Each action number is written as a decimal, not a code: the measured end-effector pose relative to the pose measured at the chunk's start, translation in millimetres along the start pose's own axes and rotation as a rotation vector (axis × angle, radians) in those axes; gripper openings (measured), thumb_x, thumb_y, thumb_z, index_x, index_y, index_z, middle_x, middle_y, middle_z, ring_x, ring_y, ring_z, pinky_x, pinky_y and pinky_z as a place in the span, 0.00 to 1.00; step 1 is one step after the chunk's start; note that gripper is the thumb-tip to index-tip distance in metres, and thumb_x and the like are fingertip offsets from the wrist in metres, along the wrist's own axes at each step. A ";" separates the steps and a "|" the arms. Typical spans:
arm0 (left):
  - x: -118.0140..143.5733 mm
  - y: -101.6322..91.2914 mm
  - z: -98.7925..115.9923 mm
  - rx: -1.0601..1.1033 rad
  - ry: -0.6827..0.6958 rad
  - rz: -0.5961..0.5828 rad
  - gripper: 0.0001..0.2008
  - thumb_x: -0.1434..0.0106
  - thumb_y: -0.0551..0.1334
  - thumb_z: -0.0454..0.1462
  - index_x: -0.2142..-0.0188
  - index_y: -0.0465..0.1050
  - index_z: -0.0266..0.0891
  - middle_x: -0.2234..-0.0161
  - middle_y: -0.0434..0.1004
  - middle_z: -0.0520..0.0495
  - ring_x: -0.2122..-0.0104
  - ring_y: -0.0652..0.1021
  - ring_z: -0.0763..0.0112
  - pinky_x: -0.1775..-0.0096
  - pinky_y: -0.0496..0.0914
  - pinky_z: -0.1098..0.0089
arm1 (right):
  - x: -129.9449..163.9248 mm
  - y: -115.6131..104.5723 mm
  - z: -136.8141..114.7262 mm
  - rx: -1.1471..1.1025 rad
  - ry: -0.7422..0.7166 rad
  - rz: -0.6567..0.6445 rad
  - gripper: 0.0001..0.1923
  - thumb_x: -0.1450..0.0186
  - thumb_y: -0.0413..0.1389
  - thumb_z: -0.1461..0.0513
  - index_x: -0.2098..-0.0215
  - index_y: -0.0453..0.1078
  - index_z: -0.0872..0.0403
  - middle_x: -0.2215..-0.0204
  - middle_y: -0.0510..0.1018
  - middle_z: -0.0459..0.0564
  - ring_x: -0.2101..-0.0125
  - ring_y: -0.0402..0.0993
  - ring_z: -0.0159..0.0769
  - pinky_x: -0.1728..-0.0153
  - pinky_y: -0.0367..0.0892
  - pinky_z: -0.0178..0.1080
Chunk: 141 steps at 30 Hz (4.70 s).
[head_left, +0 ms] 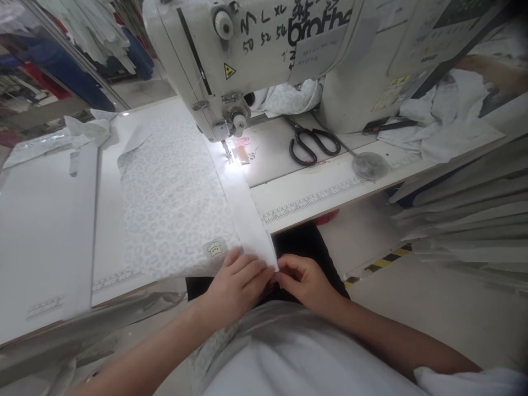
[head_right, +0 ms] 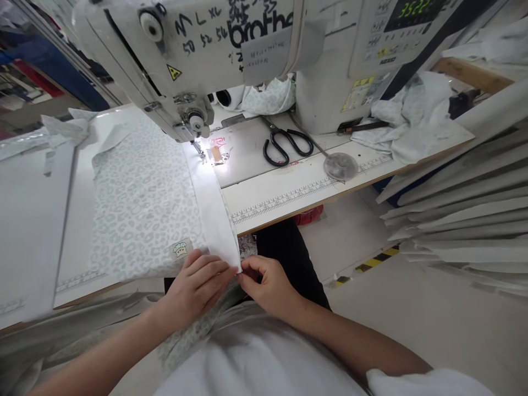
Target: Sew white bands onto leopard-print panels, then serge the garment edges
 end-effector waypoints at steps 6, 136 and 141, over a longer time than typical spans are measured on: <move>-0.9 3.7 3.1 -0.063 -0.033 0.024 0.09 0.41 0.60 0.30 0.60 0.69 0.34 0.67 0.75 0.48 0.66 0.72 0.68 0.63 0.61 0.63 | 1.2 -0.8 -2.0 -0.207 0.095 -0.100 0.07 0.45 0.48 0.67 0.74 0.68 0.56 0.79 0.68 0.43 0.76 0.64 0.29 0.73 0.61 0.33; -78.8 -12.1 -265.9 -0.074 -0.817 0.128 0.08 0.44 0.54 0.29 0.64 0.68 0.34 0.58 0.69 0.38 0.52 0.67 0.57 0.51 0.63 0.60 | -143.0 -124.2 -103.4 1.559 -0.532 0.454 0.20 0.36 0.45 0.55 0.55 0.63 0.63 0.62 0.69 0.61 0.60 0.65 0.50 0.60 0.65 0.50; -78.3 -22.7 -260.9 -0.017 -0.865 0.055 0.08 0.43 0.52 0.29 0.69 0.69 0.35 0.60 0.70 0.41 0.55 0.69 0.62 0.53 0.62 0.64 | -126.0 -70.8 -107.7 1.403 -0.795 0.296 0.13 0.36 0.47 0.60 0.57 0.65 0.60 0.60 0.69 0.59 0.59 0.65 0.48 0.57 0.65 0.49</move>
Point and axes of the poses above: each hand's wrist, its own x-axis away from the middle knuckle, its own y-axis out of the palm, z = x × y, the point moved 6 cm from there along -x, towards the middle knuckle
